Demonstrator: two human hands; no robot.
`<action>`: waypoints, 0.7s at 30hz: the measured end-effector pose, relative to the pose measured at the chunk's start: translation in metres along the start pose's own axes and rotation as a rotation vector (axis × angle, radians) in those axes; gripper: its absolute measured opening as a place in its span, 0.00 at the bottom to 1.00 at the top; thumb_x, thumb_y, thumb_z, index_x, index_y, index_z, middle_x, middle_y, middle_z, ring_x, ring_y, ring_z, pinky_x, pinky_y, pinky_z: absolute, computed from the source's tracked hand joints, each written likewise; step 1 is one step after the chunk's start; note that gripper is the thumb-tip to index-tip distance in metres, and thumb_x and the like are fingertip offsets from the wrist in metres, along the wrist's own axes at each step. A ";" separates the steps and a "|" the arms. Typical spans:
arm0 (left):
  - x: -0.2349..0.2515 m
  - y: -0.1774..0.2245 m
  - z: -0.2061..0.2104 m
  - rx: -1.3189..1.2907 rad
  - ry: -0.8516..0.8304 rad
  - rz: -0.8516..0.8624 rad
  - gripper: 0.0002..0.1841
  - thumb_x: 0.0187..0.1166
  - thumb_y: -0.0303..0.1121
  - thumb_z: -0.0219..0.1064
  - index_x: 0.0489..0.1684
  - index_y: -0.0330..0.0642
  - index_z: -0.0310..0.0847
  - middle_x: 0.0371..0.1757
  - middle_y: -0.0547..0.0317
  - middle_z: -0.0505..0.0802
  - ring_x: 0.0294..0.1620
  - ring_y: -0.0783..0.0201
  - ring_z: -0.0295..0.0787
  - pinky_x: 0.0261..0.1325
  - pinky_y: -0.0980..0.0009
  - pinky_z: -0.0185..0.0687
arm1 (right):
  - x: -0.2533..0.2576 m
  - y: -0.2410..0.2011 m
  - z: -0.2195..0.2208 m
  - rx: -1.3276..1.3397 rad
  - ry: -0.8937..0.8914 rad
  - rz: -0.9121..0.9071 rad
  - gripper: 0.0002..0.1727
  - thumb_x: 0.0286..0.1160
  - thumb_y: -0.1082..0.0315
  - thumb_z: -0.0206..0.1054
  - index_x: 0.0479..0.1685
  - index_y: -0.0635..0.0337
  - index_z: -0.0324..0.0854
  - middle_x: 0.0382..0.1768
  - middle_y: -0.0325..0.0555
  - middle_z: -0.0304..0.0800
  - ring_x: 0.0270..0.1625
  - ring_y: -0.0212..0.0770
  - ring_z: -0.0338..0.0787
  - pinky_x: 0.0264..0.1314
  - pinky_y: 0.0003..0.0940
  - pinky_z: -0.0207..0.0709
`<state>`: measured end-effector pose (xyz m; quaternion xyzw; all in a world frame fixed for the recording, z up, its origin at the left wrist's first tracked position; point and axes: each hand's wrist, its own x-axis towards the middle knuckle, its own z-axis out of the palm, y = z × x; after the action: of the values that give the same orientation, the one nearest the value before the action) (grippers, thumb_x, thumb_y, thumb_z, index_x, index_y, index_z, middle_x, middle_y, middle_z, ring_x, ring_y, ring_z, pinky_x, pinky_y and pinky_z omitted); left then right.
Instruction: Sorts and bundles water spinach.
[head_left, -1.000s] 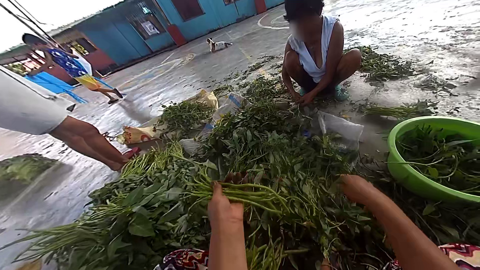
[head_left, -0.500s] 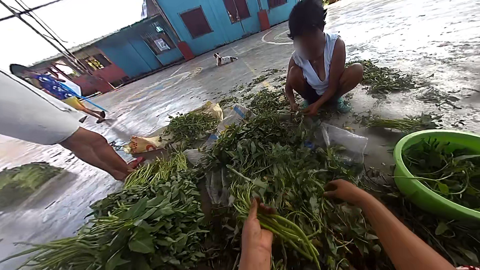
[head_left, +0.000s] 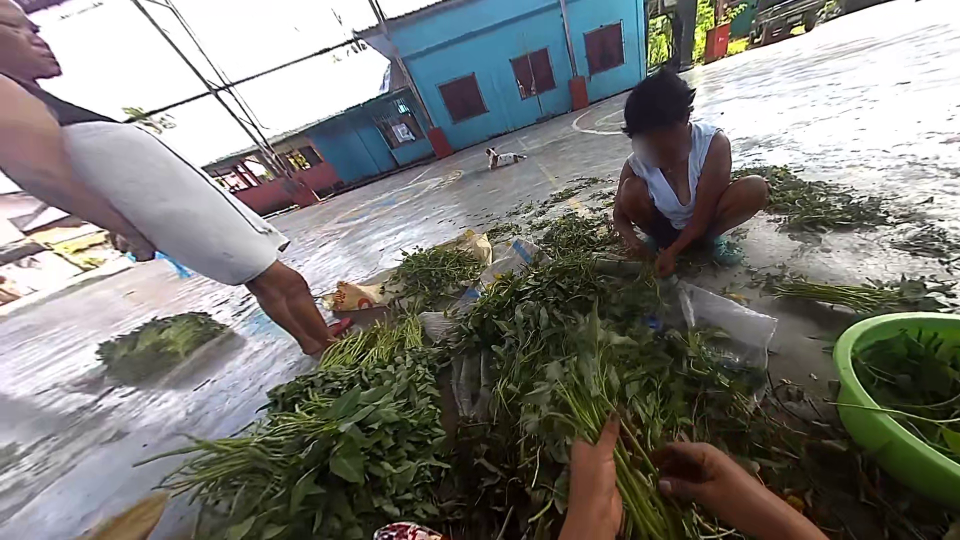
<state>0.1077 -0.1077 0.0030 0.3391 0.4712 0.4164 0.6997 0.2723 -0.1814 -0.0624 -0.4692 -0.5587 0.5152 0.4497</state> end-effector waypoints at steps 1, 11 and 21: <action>-0.001 -0.002 -0.001 0.022 0.000 -0.021 0.11 0.87 0.32 0.64 0.55 0.30 0.80 0.38 0.48 0.91 0.33 0.59 0.90 0.35 0.67 0.89 | -0.002 -0.001 0.001 0.039 -0.016 0.049 0.16 0.80 0.65 0.68 0.62 0.61 0.83 0.44 0.41 0.93 0.40 0.32 0.92 0.47 0.33 0.88; -0.013 -0.041 0.011 0.358 -0.064 0.035 0.14 0.83 0.29 0.69 0.58 0.28 0.77 0.42 0.48 0.89 0.40 0.64 0.88 0.45 0.67 0.87 | 0.028 -0.029 0.037 0.964 0.791 0.264 0.10 0.90 0.70 0.54 0.62 0.62 0.73 0.43 0.47 0.88 0.39 0.38 0.89 0.40 0.33 0.84; -0.006 -0.013 0.023 0.314 -0.106 0.042 0.10 0.86 0.28 0.64 0.55 0.29 0.76 0.34 0.51 0.89 0.30 0.65 0.88 0.36 0.71 0.88 | 0.025 -0.037 0.022 0.244 0.587 0.042 0.16 0.82 0.63 0.69 0.63 0.59 0.84 0.41 0.40 0.90 0.32 0.29 0.82 0.37 0.27 0.77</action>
<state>0.1309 -0.1206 0.0019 0.4754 0.4860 0.3336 0.6531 0.2450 -0.1611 -0.0269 -0.5520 -0.3294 0.4299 0.6341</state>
